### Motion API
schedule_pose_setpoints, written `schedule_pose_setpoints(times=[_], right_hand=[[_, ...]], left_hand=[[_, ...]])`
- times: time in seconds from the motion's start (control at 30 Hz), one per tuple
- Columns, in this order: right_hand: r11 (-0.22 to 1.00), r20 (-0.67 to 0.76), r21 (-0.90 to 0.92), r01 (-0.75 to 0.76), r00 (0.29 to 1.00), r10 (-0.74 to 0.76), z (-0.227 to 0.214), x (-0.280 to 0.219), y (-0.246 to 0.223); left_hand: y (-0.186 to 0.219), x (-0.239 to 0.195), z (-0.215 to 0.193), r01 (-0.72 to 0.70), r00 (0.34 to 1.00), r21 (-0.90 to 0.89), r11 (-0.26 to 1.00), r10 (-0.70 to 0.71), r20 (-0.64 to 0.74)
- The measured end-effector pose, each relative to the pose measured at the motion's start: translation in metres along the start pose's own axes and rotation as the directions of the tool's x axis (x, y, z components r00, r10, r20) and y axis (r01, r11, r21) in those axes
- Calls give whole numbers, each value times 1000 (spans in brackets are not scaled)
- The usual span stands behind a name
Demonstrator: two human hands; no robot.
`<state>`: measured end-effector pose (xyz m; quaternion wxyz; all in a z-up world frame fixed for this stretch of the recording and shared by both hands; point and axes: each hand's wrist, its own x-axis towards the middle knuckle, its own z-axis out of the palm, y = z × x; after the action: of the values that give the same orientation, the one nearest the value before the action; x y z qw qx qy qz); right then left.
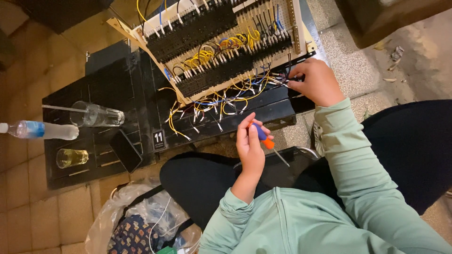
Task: The person uses a screwdriver to connect and secure various colored wires into a terminal block on an electrical panel. They repeatedly insert wire ends into the terminals and tighten the screws to hold them in place.
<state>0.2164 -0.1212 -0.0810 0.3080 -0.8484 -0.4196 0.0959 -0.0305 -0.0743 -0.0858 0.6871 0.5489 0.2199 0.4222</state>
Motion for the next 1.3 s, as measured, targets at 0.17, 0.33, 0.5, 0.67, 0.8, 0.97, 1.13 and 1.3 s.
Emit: schedule_pose_setpoints(times=[0.17,0.33,0.5,0.67,0.8,0.97,1.13,1.3], right_hand=[[997,13,-72,9,1000,-8,6,0,6],[996,52,26,-80,996,79,-21,-9,0],[901,96,399,-170,985,143,-105,-43,-72],[767,147,623,-154,986,78,-121,-60,-106],[607,176,771,-191,981,86,-113,-66,-123],[493,134,861,-122,991,13,-85,-62,-125],[420,119,903,-93,992,-37,-63,-57,-119],[415,133,905,-98,990,-56,-65,-62,-131]], left_hand=[[-2,-3,-3,25,1000,-17,1000,-25,-1],[-1,-5,-2,44,999,-13,999,-43,5],[18,-7,3,188,982,-15,982,-187,39],[21,-8,13,357,932,21,934,-358,54],[33,-8,17,428,896,-128,895,-401,192],[31,-1,17,395,918,-382,835,-377,126],[31,14,3,366,919,-491,790,-392,55],[61,31,-8,296,955,-406,865,-277,105]])
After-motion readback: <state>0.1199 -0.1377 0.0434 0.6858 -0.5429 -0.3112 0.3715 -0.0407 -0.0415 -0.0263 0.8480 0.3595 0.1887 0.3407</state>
